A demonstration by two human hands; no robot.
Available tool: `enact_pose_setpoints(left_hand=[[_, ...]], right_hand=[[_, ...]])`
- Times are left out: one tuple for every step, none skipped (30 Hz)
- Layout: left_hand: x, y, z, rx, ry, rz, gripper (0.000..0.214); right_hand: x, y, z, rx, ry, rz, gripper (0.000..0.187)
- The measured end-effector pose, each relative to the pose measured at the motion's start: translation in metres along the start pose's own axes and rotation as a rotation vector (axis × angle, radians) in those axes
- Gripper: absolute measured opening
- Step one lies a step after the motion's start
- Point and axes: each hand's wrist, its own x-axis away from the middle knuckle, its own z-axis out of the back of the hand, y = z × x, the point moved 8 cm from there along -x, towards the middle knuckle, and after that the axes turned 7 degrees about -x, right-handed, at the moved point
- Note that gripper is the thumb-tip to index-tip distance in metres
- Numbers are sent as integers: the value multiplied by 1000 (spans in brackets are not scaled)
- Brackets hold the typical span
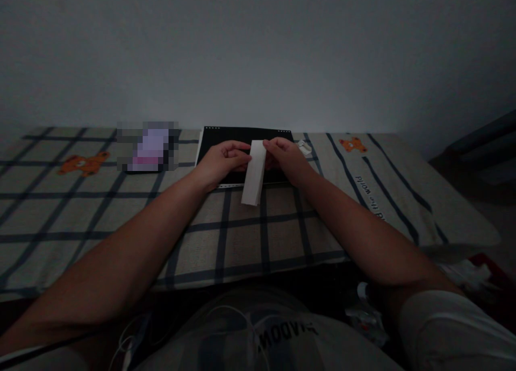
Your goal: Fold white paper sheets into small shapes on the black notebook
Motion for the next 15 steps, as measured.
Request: enact_pose_setpoints(left_hand=[[0,1,0,27,-8,3,35],[1,1,-1,54,-16,4,36],[1,2,-1,79,-21,0,36],[1,3,-1,99,-24,-7,37],[0,4,-1,117,-24,-16,37],[0,5,0,132,-22,-29,37],[0,5,1,144,-18,-41,38],[-1,6,2,149,-12,-52,38],[-2,5,3,147,-4,-60,38],[-3,5,4,138,7,-64,38],[-4,4,6,124,20,-65,38],[-5,3,7,111,40,-66,37],[-5,3,9,104,60,-68,37],[-6,2,11,104,76,-73,37],[-6,3,12,109,84,-81,37]], right_hand=[[0,0,-1,-7,-10,-9,41],[0,1,-2,-15,-26,-18,41],[1,1,-4,-30,-46,-25,41],[1,1,-7,-50,-73,-31,42],[2,1,-10,-75,-104,-34,43],[2,1,-13,-99,-139,-36,44],[3,1,-16,-117,-170,-35,46],[3,1,-18,-128,-193,-32,48],[3,2,-18,-130,-207,-26,51],[2,3,-18,-125,-212,-19,53],[1,4,-16,-116,-211,-14,56],[0,6,-14,-104,-205,-9,59],[-1,7,-12,-92,-198,-7,60],[-2,9,-10,-81,-188,-7,61],[-3,9,-8,-72,-180,-8,61]])
